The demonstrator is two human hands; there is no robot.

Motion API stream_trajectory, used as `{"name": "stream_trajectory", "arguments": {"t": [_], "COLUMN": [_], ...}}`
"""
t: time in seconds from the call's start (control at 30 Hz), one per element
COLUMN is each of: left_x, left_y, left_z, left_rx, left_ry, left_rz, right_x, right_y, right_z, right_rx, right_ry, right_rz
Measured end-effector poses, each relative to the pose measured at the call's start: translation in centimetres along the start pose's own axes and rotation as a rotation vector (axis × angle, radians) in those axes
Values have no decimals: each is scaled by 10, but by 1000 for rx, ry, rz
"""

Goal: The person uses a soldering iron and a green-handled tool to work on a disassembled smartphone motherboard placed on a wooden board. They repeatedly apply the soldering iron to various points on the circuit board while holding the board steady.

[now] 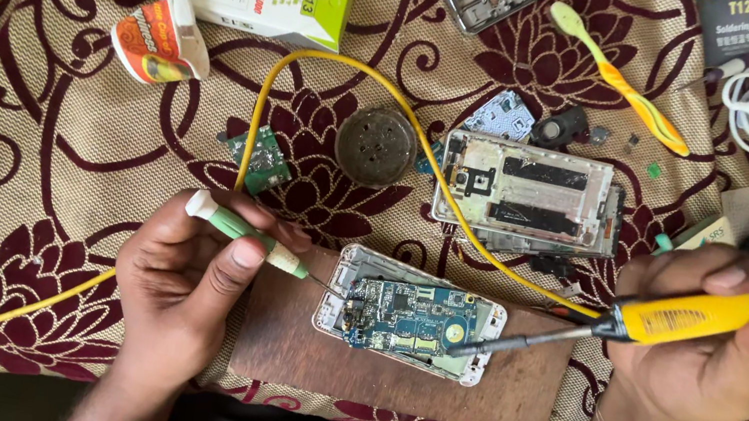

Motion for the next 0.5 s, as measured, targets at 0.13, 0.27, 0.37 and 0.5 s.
{"name": "stream_trajectory", "arguments": {"t": [0.13,0.27,0.37,0.5], "left_x": [2,5,5,5], "left_y": [2,3,3,1], "left_z": [2,4,3,2], "left_rx": [23,31,-24,-20], "left_ry": [-10,3,14,10], "left_rz": [-3,-11,2,26], "right_x": [12,23,23,24], "right_y": [18,27,22,2], "right_z": [-8,-10,-9,-1], "right_rx": [-205,-78,-35,63], "right_ry": [-111,-72,-96,-117], "right_rz": [-43,-48,-67,-70]}}
Point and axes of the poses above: each hand's wrist, its own x-axis away from the middle knuckle, its own y-axis out of the back of the hand, z = x × y, the point moved 6 cm from there along -x, towards the middle knuckle
